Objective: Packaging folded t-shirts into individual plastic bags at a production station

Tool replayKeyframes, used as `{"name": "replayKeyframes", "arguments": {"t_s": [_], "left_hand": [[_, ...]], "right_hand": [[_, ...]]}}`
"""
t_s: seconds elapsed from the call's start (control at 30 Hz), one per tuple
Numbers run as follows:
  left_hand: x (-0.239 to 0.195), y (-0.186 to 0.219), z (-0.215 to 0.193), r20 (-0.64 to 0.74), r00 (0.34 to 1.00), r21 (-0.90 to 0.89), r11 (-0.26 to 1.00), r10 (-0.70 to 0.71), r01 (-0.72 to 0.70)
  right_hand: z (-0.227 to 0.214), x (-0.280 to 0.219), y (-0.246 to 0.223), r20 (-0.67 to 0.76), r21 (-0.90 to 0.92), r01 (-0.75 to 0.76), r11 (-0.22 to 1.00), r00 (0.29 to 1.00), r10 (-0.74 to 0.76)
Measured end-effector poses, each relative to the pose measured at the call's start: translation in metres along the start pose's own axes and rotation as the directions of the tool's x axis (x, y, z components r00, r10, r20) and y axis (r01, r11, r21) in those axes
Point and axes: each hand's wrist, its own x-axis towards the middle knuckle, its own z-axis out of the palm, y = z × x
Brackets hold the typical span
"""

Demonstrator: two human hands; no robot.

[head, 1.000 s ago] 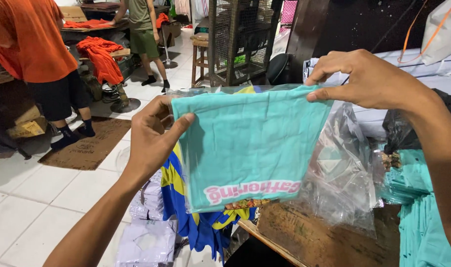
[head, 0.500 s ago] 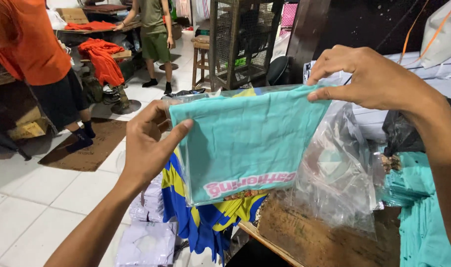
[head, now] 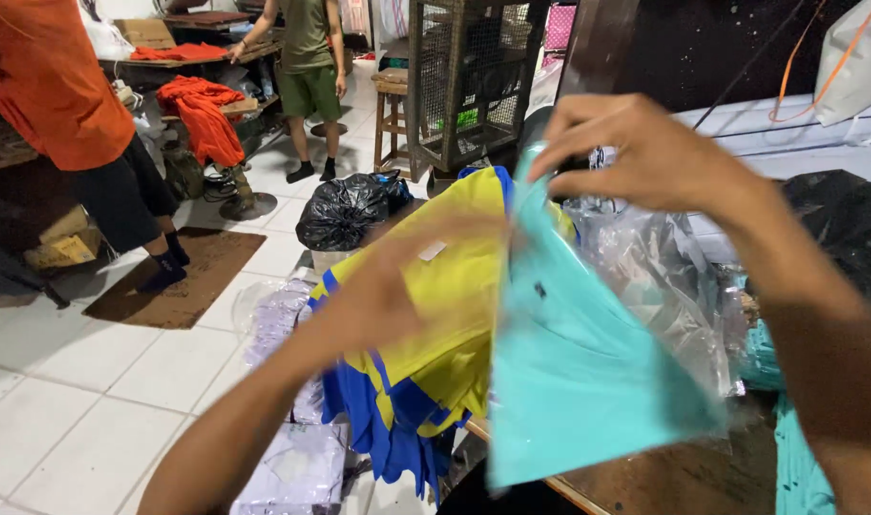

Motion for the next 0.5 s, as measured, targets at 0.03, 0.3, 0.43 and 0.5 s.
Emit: {"name": "replayKeyframes", "arguments": {"t_s": [0.03, 0.3, 0.43, 0.5], "left_hand": [[0.006, -0.025, -0.006, -0.232, 0.972, 0.245, 0.969, 0.039, 0.02], [0.013, -0.025, -0.02, 0.148, 0.947, 0.056, 0.958, -0.285, 0.28], [-0.017, -0.017, -0.008, -0.138, 0.769, 0.277, 0.721, -0.624, 0.635], [-0.034, -0.001, -0.013, -0.222, 0.746, 0.162, 0.731, -0.628, 0.663]], "right_hand": [[0.004, 0.002, -0.016, 0.024, 0.036, -0.011, 0.999, 1.0, 0.01], [0.054, -0.027, -0.048, -0.108, 0.337, 0.171, 0.926, 0.984, -0.143], [0.078, -0.06, -0.072, 0.025, 0.811, -0.045, 0.583, 0.999, 0.042], [0.092, -0.08, -0.086, 0.21, 0.723, -0.289, 0.628, 0.957, 0.198]]}}
